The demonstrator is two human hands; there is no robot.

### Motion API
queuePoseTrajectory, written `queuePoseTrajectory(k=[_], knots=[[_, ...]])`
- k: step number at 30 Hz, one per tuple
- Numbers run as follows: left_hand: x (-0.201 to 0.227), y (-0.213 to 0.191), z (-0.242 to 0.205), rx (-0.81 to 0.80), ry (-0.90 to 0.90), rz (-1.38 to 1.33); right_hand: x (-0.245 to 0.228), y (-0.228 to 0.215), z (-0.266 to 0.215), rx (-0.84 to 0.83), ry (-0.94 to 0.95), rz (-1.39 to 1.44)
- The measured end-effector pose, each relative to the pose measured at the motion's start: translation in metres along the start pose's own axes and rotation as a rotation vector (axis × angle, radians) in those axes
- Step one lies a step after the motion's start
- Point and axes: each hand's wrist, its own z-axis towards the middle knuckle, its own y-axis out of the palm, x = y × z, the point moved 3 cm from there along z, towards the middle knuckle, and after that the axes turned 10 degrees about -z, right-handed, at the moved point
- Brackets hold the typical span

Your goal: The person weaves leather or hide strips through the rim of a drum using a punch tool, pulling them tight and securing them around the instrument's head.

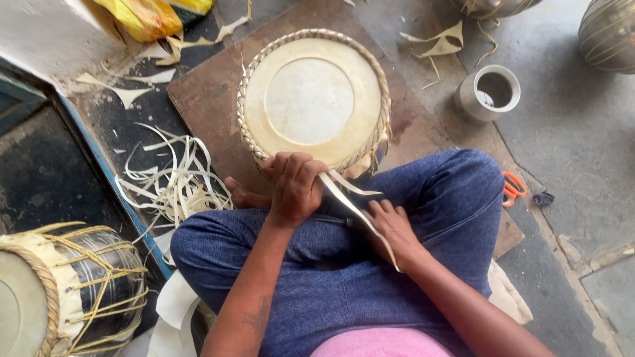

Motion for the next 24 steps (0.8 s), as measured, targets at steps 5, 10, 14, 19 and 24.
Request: queuePoseTrajectory(k=[5, 10, 14, 19, 24], knots=[[-0.028, -0.018, 0.028, -0.012, -0.080, -0.102, 0.011, 0.017, 0.003, 0.060, 0.005, 0.142], [-0.059, -0.027, 0.066, 0.003, -0.222, -0.117, 0.025, 0.005, 0.004, -0.387, 0.088, 0.843], [-0.077, -0.018, 0.097, 0.072, -0.245, -0.167, 0.025, -0.051, -0.004, -0.374, 0.172, 1.263], [-0.086, -0.004, 0.118, 0.137, -0.308, -0.134, 0.025, -0.122, 0.012, 0.253, 0.187, 0.801], [-0.089, 0.000, 0.125, 0.132, -0.334, -0.131, 0.011, -0.164, 0.042, 0.465, 0.152, 0.383]])
